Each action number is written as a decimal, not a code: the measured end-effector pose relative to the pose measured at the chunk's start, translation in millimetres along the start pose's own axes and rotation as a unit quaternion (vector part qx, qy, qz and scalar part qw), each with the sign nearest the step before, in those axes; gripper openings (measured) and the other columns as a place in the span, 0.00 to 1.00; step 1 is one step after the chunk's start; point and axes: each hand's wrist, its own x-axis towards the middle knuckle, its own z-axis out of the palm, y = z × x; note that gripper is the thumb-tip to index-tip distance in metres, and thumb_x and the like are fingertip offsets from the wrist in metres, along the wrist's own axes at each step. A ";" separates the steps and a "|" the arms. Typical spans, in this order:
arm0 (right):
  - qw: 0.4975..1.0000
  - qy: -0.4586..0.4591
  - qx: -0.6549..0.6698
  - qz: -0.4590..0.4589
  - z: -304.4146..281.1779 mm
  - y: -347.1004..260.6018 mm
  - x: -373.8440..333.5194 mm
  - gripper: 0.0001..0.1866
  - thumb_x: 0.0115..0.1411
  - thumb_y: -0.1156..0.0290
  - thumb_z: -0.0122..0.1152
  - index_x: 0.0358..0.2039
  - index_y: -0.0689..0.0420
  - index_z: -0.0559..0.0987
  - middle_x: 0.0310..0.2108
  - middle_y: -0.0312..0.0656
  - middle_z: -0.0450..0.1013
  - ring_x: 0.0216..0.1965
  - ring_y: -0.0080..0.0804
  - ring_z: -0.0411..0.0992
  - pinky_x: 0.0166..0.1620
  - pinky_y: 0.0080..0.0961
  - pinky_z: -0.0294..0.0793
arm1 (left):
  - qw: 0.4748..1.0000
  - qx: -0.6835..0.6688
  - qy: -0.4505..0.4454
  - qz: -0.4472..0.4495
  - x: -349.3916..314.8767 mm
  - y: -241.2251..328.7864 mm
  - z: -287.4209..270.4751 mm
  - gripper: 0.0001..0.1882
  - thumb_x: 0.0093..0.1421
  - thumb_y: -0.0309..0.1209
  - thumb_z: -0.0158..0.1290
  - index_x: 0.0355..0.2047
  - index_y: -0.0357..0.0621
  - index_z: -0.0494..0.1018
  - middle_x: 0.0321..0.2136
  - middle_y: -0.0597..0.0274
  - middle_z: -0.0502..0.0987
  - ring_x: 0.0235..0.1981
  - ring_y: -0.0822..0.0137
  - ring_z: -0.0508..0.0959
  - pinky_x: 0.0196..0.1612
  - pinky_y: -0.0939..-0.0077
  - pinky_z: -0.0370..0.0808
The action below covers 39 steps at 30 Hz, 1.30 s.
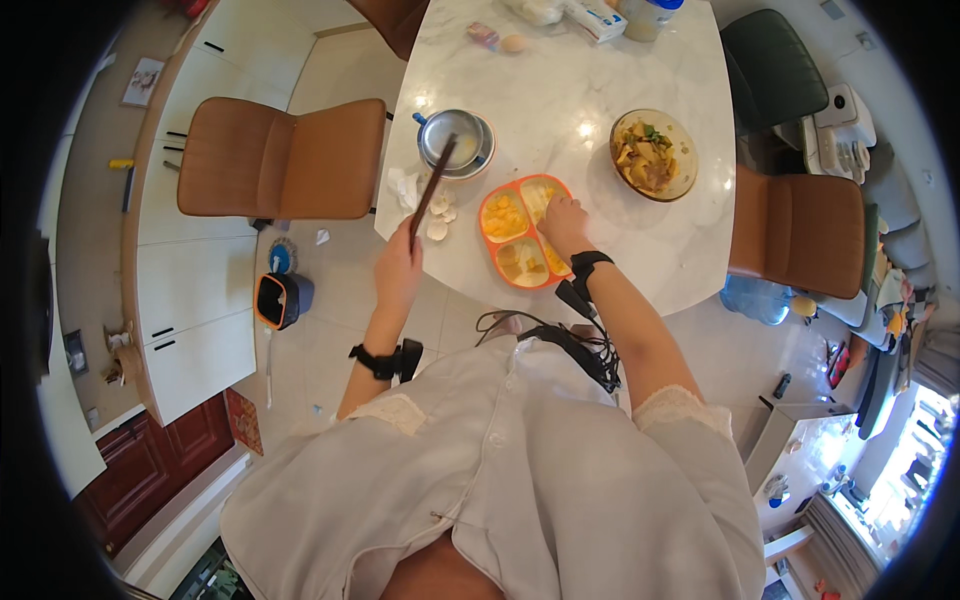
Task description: The recorder cleans the table and the baby chair after a meal.
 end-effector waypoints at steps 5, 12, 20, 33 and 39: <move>0.999 -0.039 0.023 -0.009 -16.5 -6.5 -1.9 0.17 0.46 0.61 0.54 0.33 0.58 0.67 0.27 0.45 0.70 0.30 0.41 0.69 0.32 0.32 0.70 | 0.995 -0.001 -0.099 0.019 30.5 -1.6 23.2 0.14 0.53 0.32 0.42 0.41 0.45 0.62 0.29 0.54 0.71 0.29 0.53 0.72 0.28 0.63 0.68; 0.950 0.001 0.309 -0.049 -11.4 50.3 -22.0 0.11 0.50 0.66 0.46 0.30 0.61 0.66 0.21 0.43 0.70 0.25 0.34 0.69 0.28 0.27 0.67 | 0.979 -0.100 -0.176 0.020 18.1 2.0 36.4 0.13 0.56 0.36 0.39 0.39 0.44 0.62 0.29 0.49 0.71 0.31 0.51 0.71 0.30 0.65 0.68; 0.845 0.013 0.534 -0.039 1.3 79.3 -52.5 0.07 0.53 0.72 0.42 0.29 0.62 0.66 0.17 0.36 0.65 0.20 0.21 0.64 0.24 0.17 0.64 | 0.996 -0.069 -0.048 0.018 61.5 4.3 58.8 0.16 0.56 0.33 0.38 0.46 0.49 0.59 0.35 0.49 0.70 0.33 0.52 0.72 0.32 0.65 0.68; 0.828 -0.065 0.543 0.126 25.5 160.5 -95.3 0.09 0.51 0.69 0.50 0.31 0.57 0.65 0.19 0.34 0.63 0.19 0.19 0.63 0.22 0.16 0.65 | 0.967 0.199 0.097 0.122 97.5 8.2 95.4 0.14 0.47 0.28 0.46 0.37 0.56 0.68 0.31 0.63 0.65 0.33 0.63 0.67 0.33 0.69 0.63; 0.852 -0.005 0.489 0.184 31.6 194.4 -109.6 0.15 0.46 0.66 0.57 0.32 0.57 0.65 0.16 0.32 0.61 0.16 0.18 0.59 0.19 0.16 0.61 | 0.963 0.202 0.109 0.139 100.3 14.2 98.4 0.18 0.44 0.34 0.53 0.39 0.55 0.68 0.35 0.68 0.66 0.38 0.67 0.65 0.40 0.66 0.56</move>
